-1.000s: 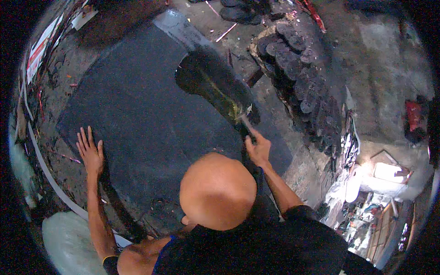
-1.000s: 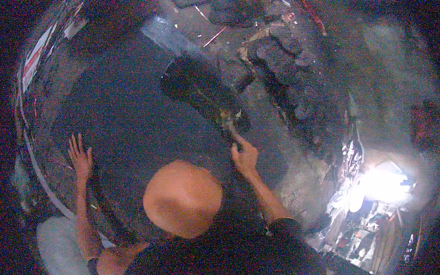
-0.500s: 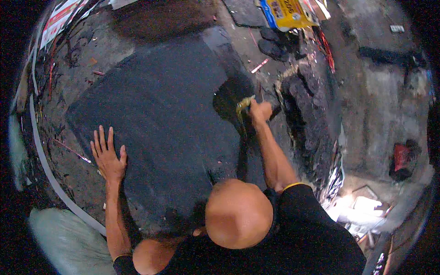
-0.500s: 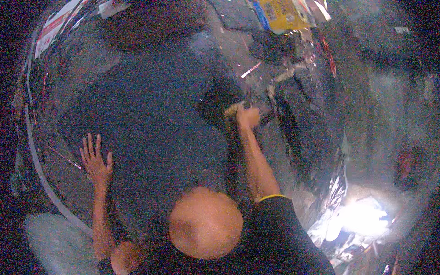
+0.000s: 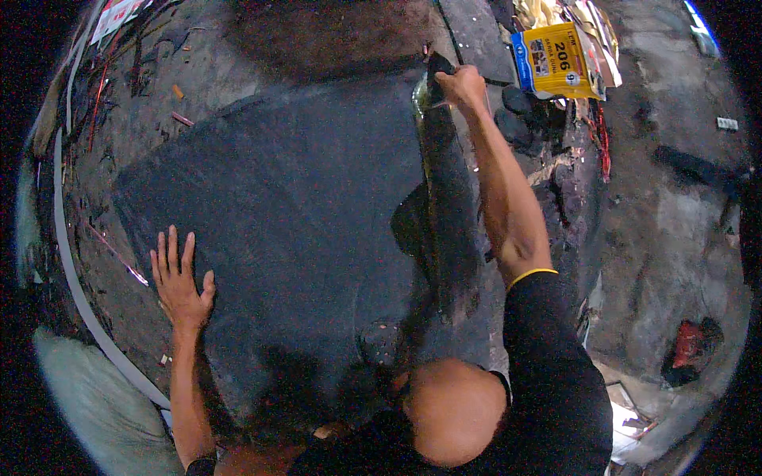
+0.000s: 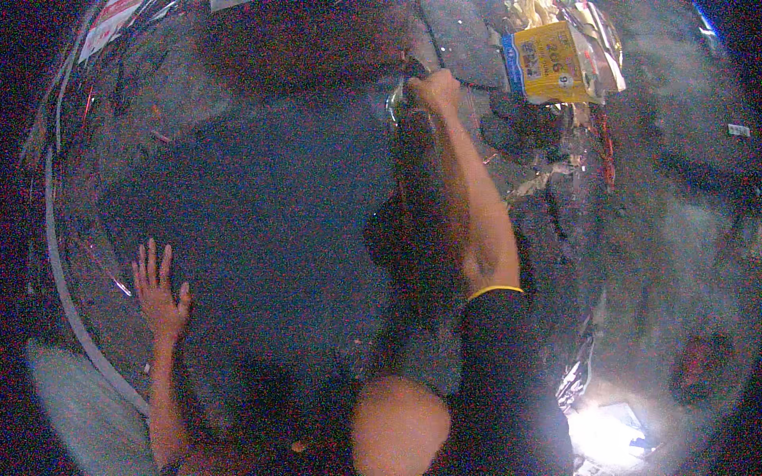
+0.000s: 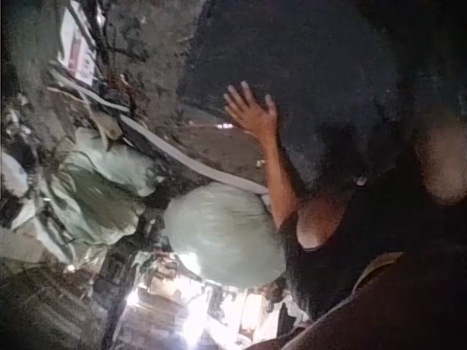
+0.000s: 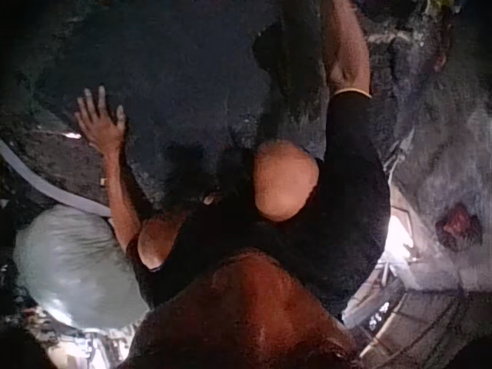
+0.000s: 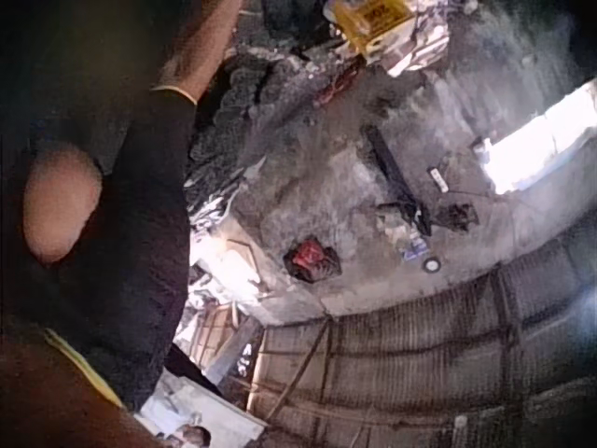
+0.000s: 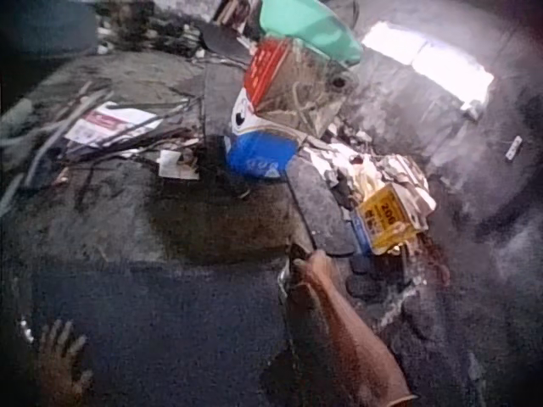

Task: The person scoops a dark viscous liquid from a yellow container using a small scraper and spreads it evenly over a black rubber sheet on the floor. They repeat this process on multiple rubber sheets, ensuring full coverage before moving to the next sheet.

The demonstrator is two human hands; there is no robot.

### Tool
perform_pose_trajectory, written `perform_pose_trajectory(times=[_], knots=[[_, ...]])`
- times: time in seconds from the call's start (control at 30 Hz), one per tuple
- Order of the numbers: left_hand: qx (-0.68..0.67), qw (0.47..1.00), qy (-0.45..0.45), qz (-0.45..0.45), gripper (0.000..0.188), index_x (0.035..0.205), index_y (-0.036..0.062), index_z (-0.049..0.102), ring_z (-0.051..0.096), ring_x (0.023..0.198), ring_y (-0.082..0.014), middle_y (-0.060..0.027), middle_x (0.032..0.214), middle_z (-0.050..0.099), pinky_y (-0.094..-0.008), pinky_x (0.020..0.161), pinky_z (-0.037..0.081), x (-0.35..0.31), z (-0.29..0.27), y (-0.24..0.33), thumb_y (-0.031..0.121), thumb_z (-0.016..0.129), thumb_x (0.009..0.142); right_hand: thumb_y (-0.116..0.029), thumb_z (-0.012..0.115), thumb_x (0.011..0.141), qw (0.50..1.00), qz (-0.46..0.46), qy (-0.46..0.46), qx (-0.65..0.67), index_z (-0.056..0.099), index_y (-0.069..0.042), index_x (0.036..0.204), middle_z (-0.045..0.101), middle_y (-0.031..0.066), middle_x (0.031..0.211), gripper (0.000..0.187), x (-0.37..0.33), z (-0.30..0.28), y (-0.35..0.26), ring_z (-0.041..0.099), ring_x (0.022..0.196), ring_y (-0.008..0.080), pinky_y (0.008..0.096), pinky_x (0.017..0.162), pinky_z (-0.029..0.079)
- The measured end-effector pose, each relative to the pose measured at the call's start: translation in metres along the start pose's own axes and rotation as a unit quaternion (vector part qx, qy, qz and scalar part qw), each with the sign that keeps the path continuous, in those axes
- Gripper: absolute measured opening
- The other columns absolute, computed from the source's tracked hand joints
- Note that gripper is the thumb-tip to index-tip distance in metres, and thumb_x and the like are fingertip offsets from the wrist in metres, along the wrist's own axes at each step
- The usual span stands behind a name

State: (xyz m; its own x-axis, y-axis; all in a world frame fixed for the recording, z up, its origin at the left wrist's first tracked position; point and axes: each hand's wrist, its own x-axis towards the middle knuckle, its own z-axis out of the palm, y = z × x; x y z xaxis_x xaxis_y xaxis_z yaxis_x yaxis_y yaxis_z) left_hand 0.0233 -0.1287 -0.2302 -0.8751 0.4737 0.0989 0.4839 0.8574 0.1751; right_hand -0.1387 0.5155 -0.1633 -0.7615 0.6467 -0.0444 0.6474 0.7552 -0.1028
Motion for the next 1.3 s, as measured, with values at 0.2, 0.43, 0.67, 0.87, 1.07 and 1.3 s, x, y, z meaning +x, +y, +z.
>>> perform_pose_trajectory(times=[0.2,0.43,0.67,0.87,1.07,1.3], knots=[[0.011,1.0,-0.015,-0.001,0.067,0.162,0.0178,0.046,0.027,0.161,-0.0366,-0.012,0.173,0.035,-0.0568,0.131,0.018,0.0,-0.005,0.001,0.043,0.057,0.101,-0.042,0.079,0.089,0.98,-0.196,-0.042,-0.023,0.077,-0.015,0.127,0.078,0.0199,0.114,0.047,-0.061,0.0,-0.049,0.075,0.107,0.0408,0.0528,0.093,0.059],[0.008,1.0,-0.004,0.005,0.065,0.163,0.0173,0.045,0.026,0.162,-0.0356,-0.0103,0.175,0.032,-0.0564,0.132,0.017,0.01,0.001,0.014,0.042,0.055,0.104,-0.007,0.072,0.084,0.86,-0.504,-0.071,-0.038,0.077,-0.02,0.126,0.078,0.0167,0.11,0.044,0.002,0.006,-0.032,0.073,0.103,0.0422,0.0534,0.089,0.058],[0.04,0.999,0.004,-0.005,0.067,0.165,0.0186,0.04,0.024,0.162,-0.0361,-0.0105,0.175,0.03,-0.0578,0.131,0.017,-0.004,0.006,0.01,0.037,0.057,0.103,-0.002,0.069,0.081,0.911,-0.405,-0.079,-0.011,0.074,-0.01,0.119,0.075,0.0214,0.112,0.039,-0.114,-0.013,0.081,0.07,0.106,0.0456,0.0541,0.088,0.056],[0.021,0.999,0.032,0.0,0.064,0.165,0.0191,0.039,0.024,0.162,-0.036,-0.0105,0.176,0.029,-0.0572,0.132,0.016,-0.005,0.005,0.008,0.035,0.055,0.105,0.008,0.068,0.072,0.944,-0.318,0.026,0.084,0.075,-0.009,0.117,0.076,0.0162,0.113,0.049,-0.251,-0.024,0.159,0.072,0.107,0.0408,0.0493,0.088,0.056],[-0.005,1.0,0.0,-0.018,0.062,0.167,0.019,0.037,0.023,0.162,-0.0366,-0.0113,0.176,0.028,-0.0553,0.132,0.018,-0.023,0.006,0.012,0.029,0.054,0.107,-0.003,0.076,0.083,0.961,-0.216,0.11,0.13,0.075,-0.004,0.119,0.077,0.0182,0.109,0.036,-0.404,-0.004,0.15,0.074,0.095,0.0352,0.0468,0.084,0.057],[-0.016,0.998,0.033,-0.054,0.066,0.166,0.0198,0.039,0.024,0.162,-0.038,-0.0124,0.176,0.028,-0.0567,0.132,0.019,-0.061,0.013,0.016,0.027,0.057,0.104,-0.037,0.076,0.086,0.982,0.142,0.117,0.051,0.077,0.005,0.098,0.076,0.028,0.087,0.044,-0.337,0.017,0.172,0.077,0.087,0.0439,0.0518,0.077,0.057]])
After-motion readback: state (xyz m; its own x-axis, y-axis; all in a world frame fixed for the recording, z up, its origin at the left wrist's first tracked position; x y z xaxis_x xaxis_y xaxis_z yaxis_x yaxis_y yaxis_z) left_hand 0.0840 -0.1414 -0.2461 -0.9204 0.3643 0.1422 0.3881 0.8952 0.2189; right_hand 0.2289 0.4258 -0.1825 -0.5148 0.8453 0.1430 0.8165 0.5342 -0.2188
